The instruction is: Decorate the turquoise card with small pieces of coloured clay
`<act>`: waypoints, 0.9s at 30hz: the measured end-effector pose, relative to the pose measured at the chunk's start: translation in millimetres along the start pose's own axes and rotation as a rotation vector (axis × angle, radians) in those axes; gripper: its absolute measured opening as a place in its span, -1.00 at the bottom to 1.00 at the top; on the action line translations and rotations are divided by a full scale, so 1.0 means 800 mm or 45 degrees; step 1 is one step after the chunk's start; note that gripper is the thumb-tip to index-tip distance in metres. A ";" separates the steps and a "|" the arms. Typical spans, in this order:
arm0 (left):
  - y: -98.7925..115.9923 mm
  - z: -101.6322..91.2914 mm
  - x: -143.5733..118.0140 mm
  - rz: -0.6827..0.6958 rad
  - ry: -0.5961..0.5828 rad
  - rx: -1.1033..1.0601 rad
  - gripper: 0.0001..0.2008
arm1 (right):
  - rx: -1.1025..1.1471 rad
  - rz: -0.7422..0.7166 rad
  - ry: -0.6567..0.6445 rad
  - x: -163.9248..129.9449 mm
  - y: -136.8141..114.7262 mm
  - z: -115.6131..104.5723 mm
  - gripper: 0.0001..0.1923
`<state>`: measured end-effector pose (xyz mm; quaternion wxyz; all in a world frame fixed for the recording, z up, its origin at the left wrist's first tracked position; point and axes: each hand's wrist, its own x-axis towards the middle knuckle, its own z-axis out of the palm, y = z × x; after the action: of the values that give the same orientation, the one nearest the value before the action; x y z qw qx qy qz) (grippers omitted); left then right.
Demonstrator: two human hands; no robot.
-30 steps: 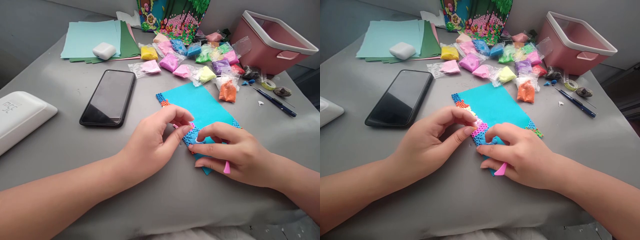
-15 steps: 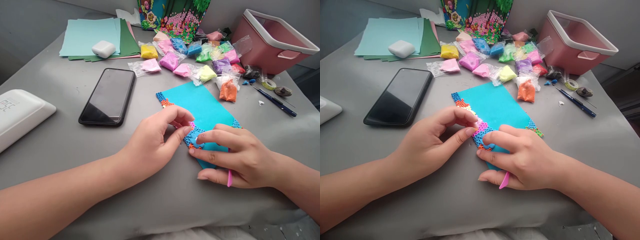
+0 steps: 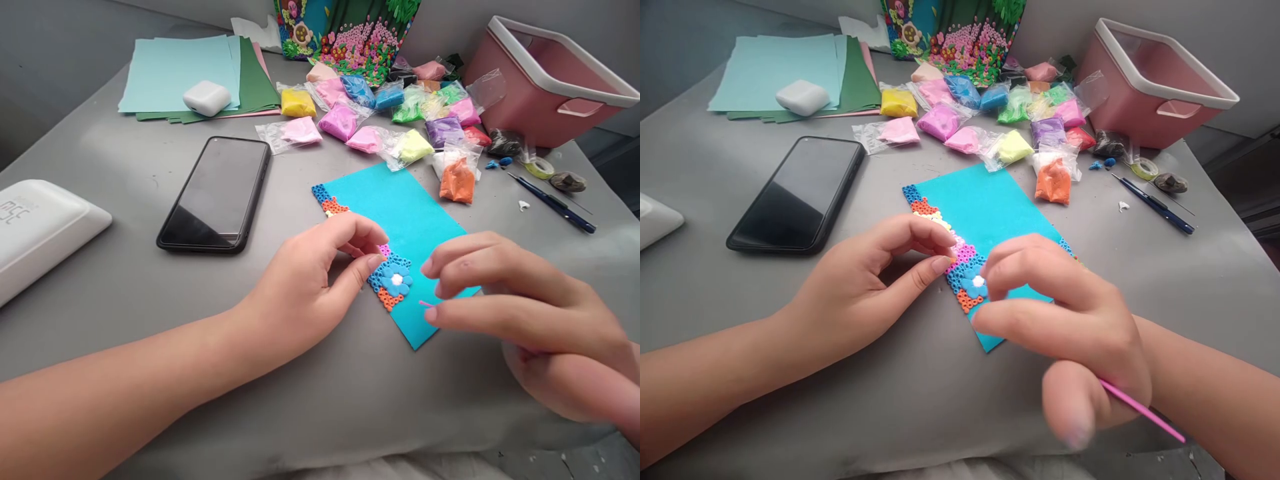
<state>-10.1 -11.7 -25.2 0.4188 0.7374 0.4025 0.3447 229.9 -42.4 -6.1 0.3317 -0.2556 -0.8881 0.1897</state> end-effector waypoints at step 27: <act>-0.002 0.000 -0.004 0.177 -0.050 0.180 -0.93 | 0.073 0.161 -0.218 0.006 0.007 0.014 -0.51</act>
<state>-11.9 -14.0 -26.9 0.3484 0.7979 0.3655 0.3291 221.2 -37.5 -14.4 0.2494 -0.2842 -0.8895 0.2566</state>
